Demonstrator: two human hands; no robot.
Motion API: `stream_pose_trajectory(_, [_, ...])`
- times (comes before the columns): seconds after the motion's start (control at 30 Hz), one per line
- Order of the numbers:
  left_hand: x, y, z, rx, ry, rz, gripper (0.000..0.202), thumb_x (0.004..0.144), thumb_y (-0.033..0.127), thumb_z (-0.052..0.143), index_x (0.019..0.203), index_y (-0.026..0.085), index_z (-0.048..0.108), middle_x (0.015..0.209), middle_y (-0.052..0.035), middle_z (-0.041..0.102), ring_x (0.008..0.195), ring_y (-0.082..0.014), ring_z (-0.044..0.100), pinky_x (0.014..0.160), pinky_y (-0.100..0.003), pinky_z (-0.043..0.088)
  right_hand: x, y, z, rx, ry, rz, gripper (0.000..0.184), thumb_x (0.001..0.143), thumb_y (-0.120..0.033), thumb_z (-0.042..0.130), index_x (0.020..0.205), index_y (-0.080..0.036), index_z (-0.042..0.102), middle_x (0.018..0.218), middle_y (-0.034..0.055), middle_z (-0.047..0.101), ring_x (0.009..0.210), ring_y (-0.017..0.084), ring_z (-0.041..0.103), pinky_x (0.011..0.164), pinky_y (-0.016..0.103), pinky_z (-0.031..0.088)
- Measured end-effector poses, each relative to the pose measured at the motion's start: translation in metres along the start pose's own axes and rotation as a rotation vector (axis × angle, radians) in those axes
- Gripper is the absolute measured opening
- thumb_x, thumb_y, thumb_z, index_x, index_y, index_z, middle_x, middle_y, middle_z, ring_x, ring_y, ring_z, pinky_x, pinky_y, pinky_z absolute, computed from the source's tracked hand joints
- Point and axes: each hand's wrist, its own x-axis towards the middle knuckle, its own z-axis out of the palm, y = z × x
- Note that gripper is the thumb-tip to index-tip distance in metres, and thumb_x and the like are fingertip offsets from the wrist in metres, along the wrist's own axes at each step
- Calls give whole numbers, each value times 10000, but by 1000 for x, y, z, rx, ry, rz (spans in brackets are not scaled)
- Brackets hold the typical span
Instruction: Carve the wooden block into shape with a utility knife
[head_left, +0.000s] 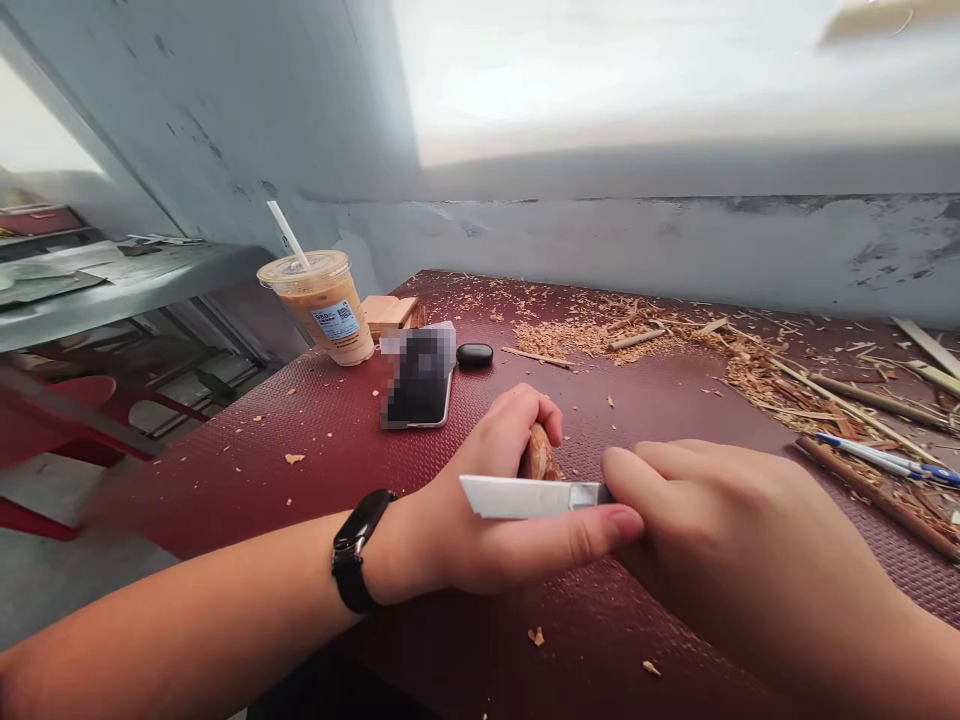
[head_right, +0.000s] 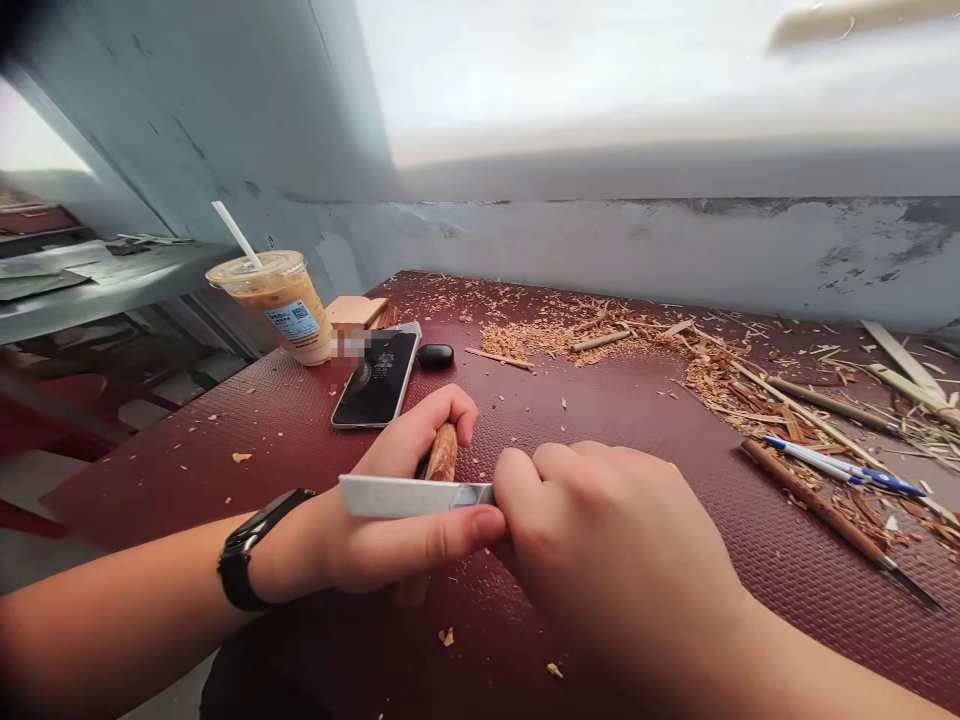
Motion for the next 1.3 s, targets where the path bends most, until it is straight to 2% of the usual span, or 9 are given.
stream_pose_trajectory(0.13, [0, 6, -1, -13, -74, -96, 552, 676, 281, 843, 921, 234, 350, 659, 106, 361, 571, -88, 307, 489, -252, 257, 3, 1, -4, 89, -28, -19, 217, 733, -108, 549, 635, -247, 415, 537, -35, 472, 433, 153, 393, 505, 314, 172])
stream_pose_trajectory(0.33, [2, 5, 3, -126, -152, -60, 477, 721, 262, 769, 910, 237, 332, 684, 99, 376, 570, -88, 300, 495, -265, 260, 2, 3, -10, 81, -70, -42, 215, 822, -159, 536, 649, -246, 444, 543, -36, 488, 425, 154, 377, 516, 328, 162])
stream_pose_trajectory(0.5, [-1, 6, -1, -79, -109, -59, 489, 712, 217, 796, 902, 233, 346, 661, 103, 376, 582, -89, 306, 508, -261, 265, 0, -1, -5, 53, -19, -21, 236, 812, -101, 481, 645, -249, 403, 532, -32, 460, 428, 153, 392, 501, 318, 178])
stream_pose_trajectory(0.63, [-3, 5, 0, -118, -70, -62, 500, 719, 213, 824, 903, 230, 359, 677, 102, 377, 595, -83, 316, 518, -254, 272, -5, -8, 0, -10, 30, 56, 233, 775, -63, 460, 664, -257, 394, 549, -30, 456, 446, 159, 419, 515, 316, 200])
stream_pose_trajectory(0.87, [-6, 2, 9, -243, -6, -66, 464, 794, 231, 801, 872, 232, 343, 610, 121, 363, 543, -67, 293, 487, -244, 215, -12, -15, 1, -99, 4, 132, 212, 740, -65, 457, 685, -265, 415, 550, -24, 474, 443, 171, 454, 514, 309, 211])
stream_pose_trajectory(0.97, [-6, 2, 7, -209, -27, -50, 452, 793, 232, 794, 895, 230, 354, 636, 113, 365, 557, -71, 295, 500, -247, 222, -7, -11, -2, -74, -28, 121, 220, 749, -78, 525, 665, -257, 427, 552, -24, 495, 464, 171, 461, 513, 315, 205])
stream_pose_trajectory(1.13, [-2, 1, 1, -83, -165, -34, 504, 769, 327, 795, 970, 239, 341, 723, 83, 402, 591, -89, 328, 525, -253, 263, 5, -2, -14, 88, -112, 23, 239, 765, -142, 647, 640, -232, 464, 551, -44, 500, 465, 143, 373, 525, 328, 173])
stream_pose_trajectory(1.2, [-1, 2, 2, -33, -173, -49, 542, 742, 376, 811, 984, 240, 346, 756, 67, 435, 603, -97, 350, 521, -254, 261, 8, 1, -17, 105, -159, -5, 229, 741, -131, 675, 649, -224, 487, 554, -51, 512, 463, 132, 359, 530, 327, 166])
stream_pose_trajectory(1.3, [1, 4, 4, -14, -157, -42, 522, 726, 361, 804, 960, 234, 356, 803, 43, 465, 635, -109, 380, 538, -261, 289, 11, 3, -17, 113, -190, -24, 218, 735, -141, 692, 661, -221, 504, 561, -53, 532, 459, 129, 355, 530, 324, 150])
